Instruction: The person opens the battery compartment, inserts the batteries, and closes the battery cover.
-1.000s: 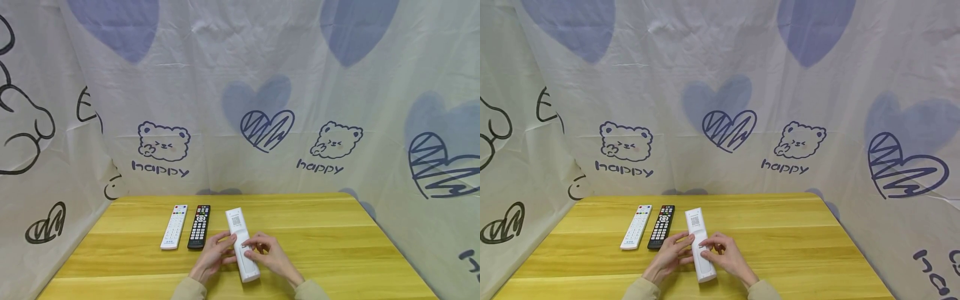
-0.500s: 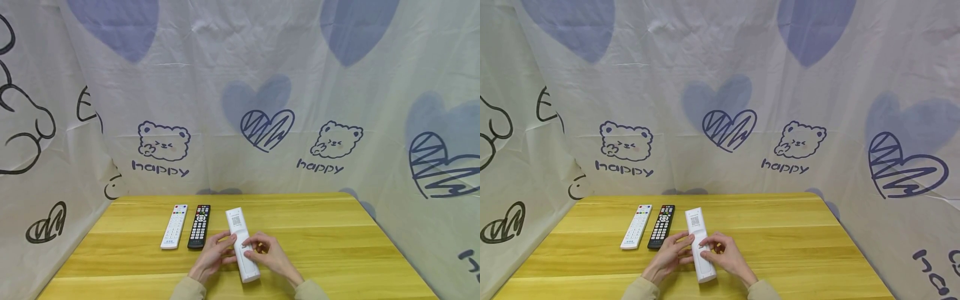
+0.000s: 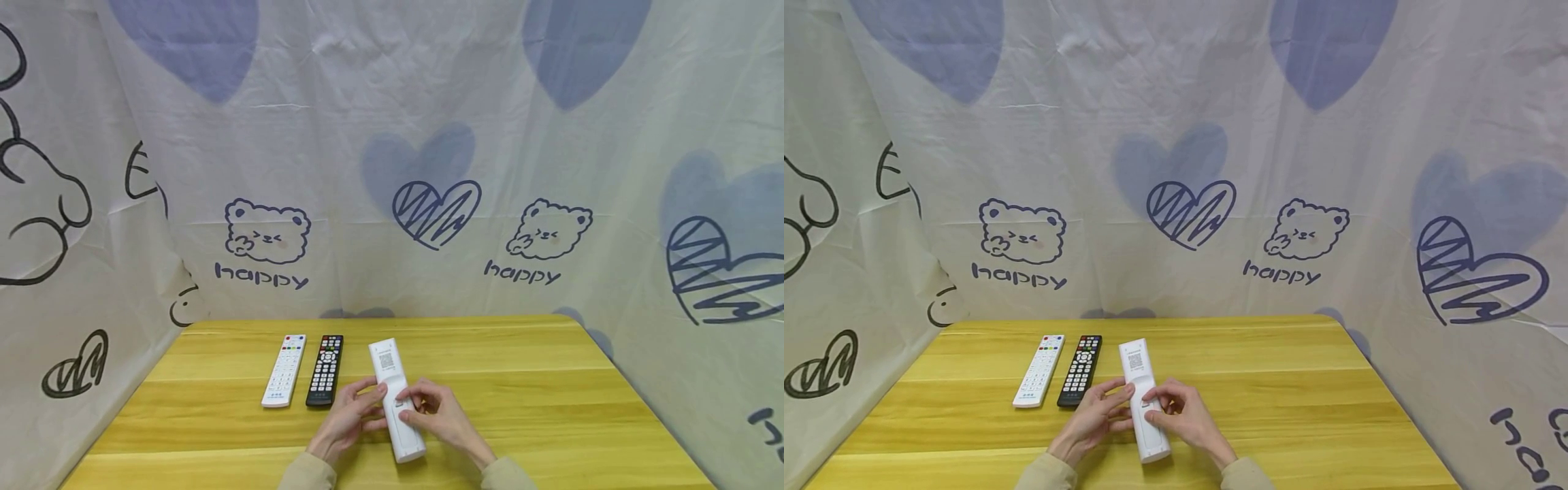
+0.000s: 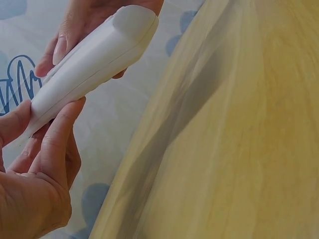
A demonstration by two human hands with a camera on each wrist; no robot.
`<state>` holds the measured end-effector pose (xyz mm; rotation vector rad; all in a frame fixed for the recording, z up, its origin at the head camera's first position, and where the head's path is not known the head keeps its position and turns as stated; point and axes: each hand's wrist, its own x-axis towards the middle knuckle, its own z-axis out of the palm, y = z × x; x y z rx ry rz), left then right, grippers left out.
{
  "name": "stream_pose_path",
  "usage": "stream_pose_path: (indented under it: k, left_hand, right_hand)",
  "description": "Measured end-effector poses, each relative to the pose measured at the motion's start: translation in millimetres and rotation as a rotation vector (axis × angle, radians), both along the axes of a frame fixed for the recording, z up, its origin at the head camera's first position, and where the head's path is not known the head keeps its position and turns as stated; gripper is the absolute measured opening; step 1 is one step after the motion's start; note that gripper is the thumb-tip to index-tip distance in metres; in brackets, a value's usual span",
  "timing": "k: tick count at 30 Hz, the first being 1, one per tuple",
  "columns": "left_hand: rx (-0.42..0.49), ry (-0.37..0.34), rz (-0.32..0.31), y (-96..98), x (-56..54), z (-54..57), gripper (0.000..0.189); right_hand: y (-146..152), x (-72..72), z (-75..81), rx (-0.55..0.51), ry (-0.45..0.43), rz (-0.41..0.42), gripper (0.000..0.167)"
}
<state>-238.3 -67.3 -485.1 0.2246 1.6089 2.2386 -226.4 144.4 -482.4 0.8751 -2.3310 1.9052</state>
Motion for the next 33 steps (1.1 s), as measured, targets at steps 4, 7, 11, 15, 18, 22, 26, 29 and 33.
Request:
stream_pose_path:
  k: [4, 7, 11, 15, 18, 22, 26, 29, 33]
  left_hand:
    - [0.001, 0.007, -0.003, 0.0, 0.9, 1.1, 0.061]
    - [0.005, 0.013, -0.006, 0.4, 1.3, 2.4, 0.062]
    - [0.013, 0.02, -0.008, 1.4, 1.9, 4.3, 0.063]
    - [0.014, 0.02, -0.004, 2.2, 2.1, 5.0, 0.061]
    - [0.001, 0.018, 0.0, 2.7, 1.6, 5.1, 0.06]
    - [-0.025, 0.012, 0.018, 3.2, 0.8, 6.8, 0.063]
    - [-0.05, 0.002, 0.057, 3.3, 0.3, 8.6, 0.065]
    - [-0.089, 0.012, 0.108, 2.4, -0.8, 10.1, 0.064]
    - [-0.184, 0.058, 0.183, 1.4, -2.3, 14.5, 0.056]
  right_hand:
    - [0, 0.2, 0.4, -0.021, -0.027, 0.006, 0.027]
    - [-1, 1.0, 1.5, -0.055, -0.046, 0.012, 0.031]
    - [-3, 2.6, 3.2, -0.11, -0.069, 0.017, 0.035]
    - [-3, 3.8, 4.7, -0.119, -0.084, 0.011, 0.036]
    - [-3, 4.1, 4.4, -0.116, -0.084, 0.013, 0.035]
    - [-2, 4.0, 3.0, -0.128, -0.082, 0.016, 0.034]
    - [-1, 3.3, 3.3, -0.123, -0.094, -0.039, 0.033]
    - [2, 1.4, 3.4, -0.102, -0.107, -0.109, 0.031]
    - [9, -1.1, 3.1, -0.08, -0.133, -0.165, 0.03]
